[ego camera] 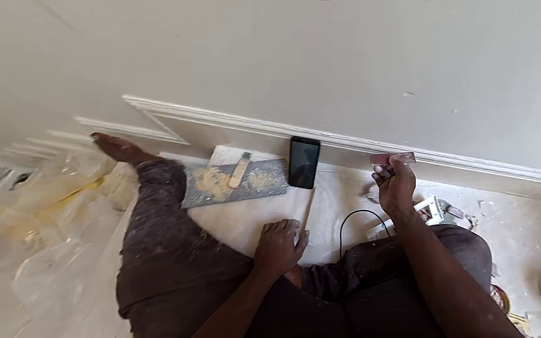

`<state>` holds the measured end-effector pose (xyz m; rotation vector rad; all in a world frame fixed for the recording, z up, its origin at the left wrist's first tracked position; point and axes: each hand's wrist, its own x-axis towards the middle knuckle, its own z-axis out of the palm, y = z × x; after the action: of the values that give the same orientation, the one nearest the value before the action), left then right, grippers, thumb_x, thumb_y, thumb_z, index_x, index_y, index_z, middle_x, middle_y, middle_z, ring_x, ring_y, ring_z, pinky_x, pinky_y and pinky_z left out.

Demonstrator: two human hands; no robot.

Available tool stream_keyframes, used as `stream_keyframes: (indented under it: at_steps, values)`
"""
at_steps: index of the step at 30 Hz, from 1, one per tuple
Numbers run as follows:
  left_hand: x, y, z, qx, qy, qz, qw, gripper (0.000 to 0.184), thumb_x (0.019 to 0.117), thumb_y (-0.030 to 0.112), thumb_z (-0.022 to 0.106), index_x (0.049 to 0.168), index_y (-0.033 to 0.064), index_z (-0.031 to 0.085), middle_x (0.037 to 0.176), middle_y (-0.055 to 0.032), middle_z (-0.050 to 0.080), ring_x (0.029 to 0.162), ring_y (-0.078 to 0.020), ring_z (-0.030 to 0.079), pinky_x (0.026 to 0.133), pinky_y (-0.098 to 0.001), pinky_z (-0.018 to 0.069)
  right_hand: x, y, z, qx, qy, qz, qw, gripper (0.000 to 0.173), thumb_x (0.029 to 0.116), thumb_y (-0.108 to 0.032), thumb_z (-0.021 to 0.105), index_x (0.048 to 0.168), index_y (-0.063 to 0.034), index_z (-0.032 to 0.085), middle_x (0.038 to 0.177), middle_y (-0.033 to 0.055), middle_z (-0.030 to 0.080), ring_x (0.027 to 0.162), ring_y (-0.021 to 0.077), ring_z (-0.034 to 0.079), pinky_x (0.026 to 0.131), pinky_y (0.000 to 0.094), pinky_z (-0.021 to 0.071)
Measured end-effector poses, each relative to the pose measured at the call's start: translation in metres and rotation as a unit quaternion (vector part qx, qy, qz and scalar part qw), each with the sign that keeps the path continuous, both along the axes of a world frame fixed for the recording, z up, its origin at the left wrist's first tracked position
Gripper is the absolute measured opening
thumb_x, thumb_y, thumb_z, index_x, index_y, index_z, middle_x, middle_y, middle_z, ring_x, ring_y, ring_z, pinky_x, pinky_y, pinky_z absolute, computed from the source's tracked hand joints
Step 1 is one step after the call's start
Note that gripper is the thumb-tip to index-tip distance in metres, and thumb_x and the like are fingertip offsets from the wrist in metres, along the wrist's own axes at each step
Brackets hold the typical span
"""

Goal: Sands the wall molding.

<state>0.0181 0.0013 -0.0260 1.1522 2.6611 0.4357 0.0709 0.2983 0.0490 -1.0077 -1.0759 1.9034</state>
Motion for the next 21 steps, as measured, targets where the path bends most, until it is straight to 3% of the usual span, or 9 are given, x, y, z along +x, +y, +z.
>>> stream_keyframes:
  at_steps: [2,4,11,14,17,21]
  values:
    - [0.000,0.000,-0.002,-0.014,0.007,0.002,1.000,0.052,0.1013,0.053,0.044,0.112,0.0112,0.073,0.096,-0.0047,0.074,0.096,-0.0230,0.070,0.101,-0.0482,0.0487,-0.001,0.013,0.003,-0.009,-0.010,-0.031,0.999,0.027,0.1113,-0.031,0.043,0.100,-0.0096,0.056,0.072,0.0011,0.064,0.058,0.0106,0.064,0.057,0.0261,0.0570]
    - [0.000,0.000,-0.003,-0.020,0.013,0.002,1.000,0.050,0.1010,0.052,0.044,0.110,0.0117,0.073,0.093,-0.0041,0.074,0.094,-0.0227,0.070,0.101,-0.0482,0.0479,-0.005,0.020,0.007,0.001,-0.035,-0.064,0.997,0.031,0.1114,-0.033,0.044,0.098,-0.0083,0.057,0.070,0.0020,0.064,0.055,0.0108,0.063,0.054,0.0267,0.0560]
    - [0.001,0.000,-0.005,-0.028,0.029,0.000,0.999,0.050,0.1008,0.051,0.042,0.108,0.0130,0.074,0.091,-0.0026,0.073,0.091,-0.0211,0.070,0.099,-0.0462,0.0473,0.003,0.039,0.010,0.004,-0.047,-0.155,0.987,0.023,0.1107,-0.029,0.047,0.103,-0.0081,0.053,0.074,0.0019,0.063,0.058,0.0091,0.063,0.055,0.0250,0.0564]
    - [0.000,0.001,-0.005,-0.043,0.017,-0.001,0.999,0.051,0.1012,0.051,0.041,0.109,0.0127,0.074,0.095,-0.0041,0.074,0.094,-0.0227,0.071,0.101,-0.0473,0.0472,-0.001,0.041,0.010,-0.007,-0.036,-0.136,0.990,0.020,0.1095,-0.026,0.050,0.107,-0.0067,0.054,0.077,0.0028,0.065,0.061,0.0094,0.065,0.058,0.0249,0.0576]
    - [-0.001,0.000,-0.005,-0.039,0.011,0.005,0.999,0.052,0.1014,0.051,0.041,0.108,0.0126,0.074,0.094,-0.0037,0.074,0.093,-0.0223,0.070,0.100,-0.0474,0.0471,-0.011,0.033,0.012,0.015,-0.048,-0.080,0.996,0.028,0.1095,-0.030,0.051,0.105,-0.0039,0.059,0.079,0.0049,0.069,0.063,0.0113,0.068,0.060,0.0270,0.0601]
    - [-0.001,-0.001,-0.005,-0.046,0.005,0.008,0.999,0.052,0.1023,0.052,0.039,0.109,0.0141,0.074,0.094,-0.0026,0.073,0.094,-0.0212,0.070,0.101,-0.0470,0.0463,-0.025,0.019,0.011,0.073,-0.095,0.012,0.993,0.053,0.1116,-0.045,0.038,0.089,-0.0034,0.060,0.066,0.0050,0.067,0.054,0.0151,0.067,0.054,0.0324,0.0600]
